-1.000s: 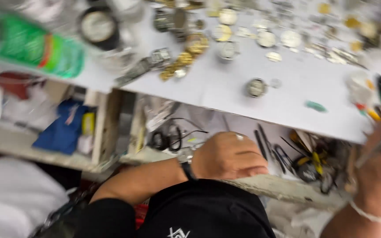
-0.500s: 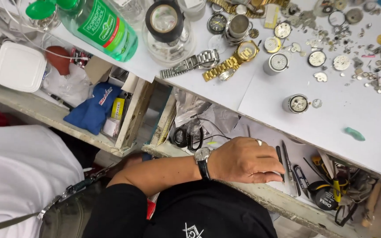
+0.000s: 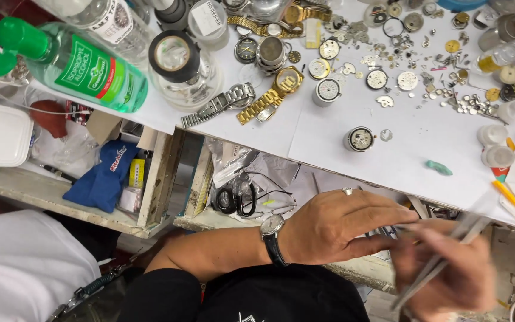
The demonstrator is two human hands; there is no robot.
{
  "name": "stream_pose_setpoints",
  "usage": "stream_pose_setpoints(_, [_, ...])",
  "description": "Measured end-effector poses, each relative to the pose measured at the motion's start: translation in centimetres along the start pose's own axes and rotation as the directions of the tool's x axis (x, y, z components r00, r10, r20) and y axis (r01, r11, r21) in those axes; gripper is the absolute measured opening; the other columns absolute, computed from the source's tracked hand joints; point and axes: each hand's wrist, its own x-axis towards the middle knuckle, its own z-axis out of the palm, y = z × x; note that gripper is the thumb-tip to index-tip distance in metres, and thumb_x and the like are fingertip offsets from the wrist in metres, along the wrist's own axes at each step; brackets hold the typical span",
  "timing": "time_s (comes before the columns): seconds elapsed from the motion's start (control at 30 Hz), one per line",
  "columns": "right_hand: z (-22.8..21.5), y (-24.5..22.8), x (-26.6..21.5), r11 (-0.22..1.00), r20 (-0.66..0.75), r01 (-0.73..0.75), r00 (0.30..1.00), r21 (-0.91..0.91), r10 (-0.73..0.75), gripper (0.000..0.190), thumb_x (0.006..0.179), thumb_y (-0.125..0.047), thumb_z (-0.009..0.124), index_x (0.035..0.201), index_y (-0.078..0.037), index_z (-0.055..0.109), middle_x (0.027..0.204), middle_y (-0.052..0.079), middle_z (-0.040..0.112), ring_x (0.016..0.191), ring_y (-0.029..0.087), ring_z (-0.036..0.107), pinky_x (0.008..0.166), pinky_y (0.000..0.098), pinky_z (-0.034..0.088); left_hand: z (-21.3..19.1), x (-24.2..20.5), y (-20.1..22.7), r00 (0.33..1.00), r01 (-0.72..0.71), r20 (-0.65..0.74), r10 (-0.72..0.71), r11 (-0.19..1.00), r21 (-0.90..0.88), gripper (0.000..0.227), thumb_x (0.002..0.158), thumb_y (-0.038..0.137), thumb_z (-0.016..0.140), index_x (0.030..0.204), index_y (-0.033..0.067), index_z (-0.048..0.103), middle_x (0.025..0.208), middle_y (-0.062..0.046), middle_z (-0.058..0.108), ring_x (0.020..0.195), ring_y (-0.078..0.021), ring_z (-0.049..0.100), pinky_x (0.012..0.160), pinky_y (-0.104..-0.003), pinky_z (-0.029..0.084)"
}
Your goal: The person uses tweezers to select a small gear from a container and places it into a watch movement. They then use a small tool to adjust the gear within the movement.
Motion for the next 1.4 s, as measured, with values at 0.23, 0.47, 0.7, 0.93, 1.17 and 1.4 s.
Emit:
stream_pose_setpoints(0.23, [2.9,-2.2,2.0,0.968,-0.138,0.205,0.973,0.143,-0.186,0.026,0.093,-0.005,0.074,0.113,0.003,0.06,0.099,0.027,0.066,0.079,0.028,0.068,0.069,0.0357,0.057,-1.7,0.7,-0.2,0.996,0.044,-0.061,-0.059,0.976,-0.212,0.028,0.103,0.009,0.075,0.128,0.0079,0.064,0.108,-0.009,0.076,0.093,-0.0248,0.077,0.081,-0.038,0.063])
stream_pose_setpoints(0.47, [3.4,-2.9,3.0,0.978,0.049,0.182,0.981,0.099,-0.187,0.012,0.096,-0.009,0.066,0.101,0.002,0.067,0.085,0.016,0.067,0.068,0.024,0.058,0.063,0.0331,0.047,-3.7,1.6,0.3,0.96,0.196,-0.069,-0.271,0.829,-0.524,0.017,0.098,0.016,0.074,0.112,0.0088,0.068,0.105,-0.007,0.076,0.094,-0.0169,0.077,0.086,-0.027,0.065])
stream_pose_setpoints(0.7, [3.8,-3.1,3.7,0.968,0.073,0.186,0.977,0.168,-0.2,0.011,0.093,-0.004,0.068,0.1,0.003,0.065,0.085,0.019,0.068,0.068,0.026,0.062,0.062,0.0319,0.051,-3.2,1.2,-0.8,0.965,0.145,-0.116,-0.234,0.85,-0.507,0.019,0.097,0.014,0.076,0.115,0.01,0.07,0.109,-0.004,0.075,0.098,-0.0179,0.074,0.09,-0.029,0.064])
stream_pose_setpoints(0.93, [4.7,-1.2,2.9,0.987,-0.085,0.114,0.991,0.112,-0.104,0.025,0.105,-0.016,0.058,0.116,0.006,0.056,0.085,0.022,0.069,0.075,0.029,0.069,0.078,0.036,0.052,-4.7,3.7,-5.6,0.951,0.011,-0.287,-0.118,0.937,-0.348,0.013,0.104,0.022,0.07,0.115,0.0159,0.067,0.104,-0.003,0.075,0.09,-0.0122,0.076,0.078,-0.024,0.064])
stream_pose_setpoints(1.17, [6.4,-1.1,3.8,0.992,-0.163,-0.026,0.986,0.126,0.047,0.02,0.11,-0.008,0.057,0.125,0.005,0.058,0.097,0.023,0.075,0.087,0.032,0.079,0.079,0.035,0.061,-5.0,5.9,-6.8,0.933,0.179,-0.273,-0.235,0.96,-0.214,0.012,0.102,0.017,0.07,0.111,0.0101,0.072,0.111,-0.008,0.073,0.094,-0.0193,0.075,0.083,-0.028,0.064])
stream_pose_setpoints(1.4, [7.4,-0.2,4.9,0.982,-0.15,0.093,0.986,0.166,-0.068,0.017,0.104,-0.002,0.061,0.117,0.009,0.061,0.093,0.029,0.069,0.081,0.038,0.074,0.075,0.039,0.06,-4.7,5.8,-7.3,0.928,0.206,-0.291,-0.232,0.971,-0.118,0.011,0.1,0.014,0.071,0.095,0.0053,0.074,0.107,-0.008,0.077,0.095,-0.0215,0.076,0.074,-0.031,0.061])
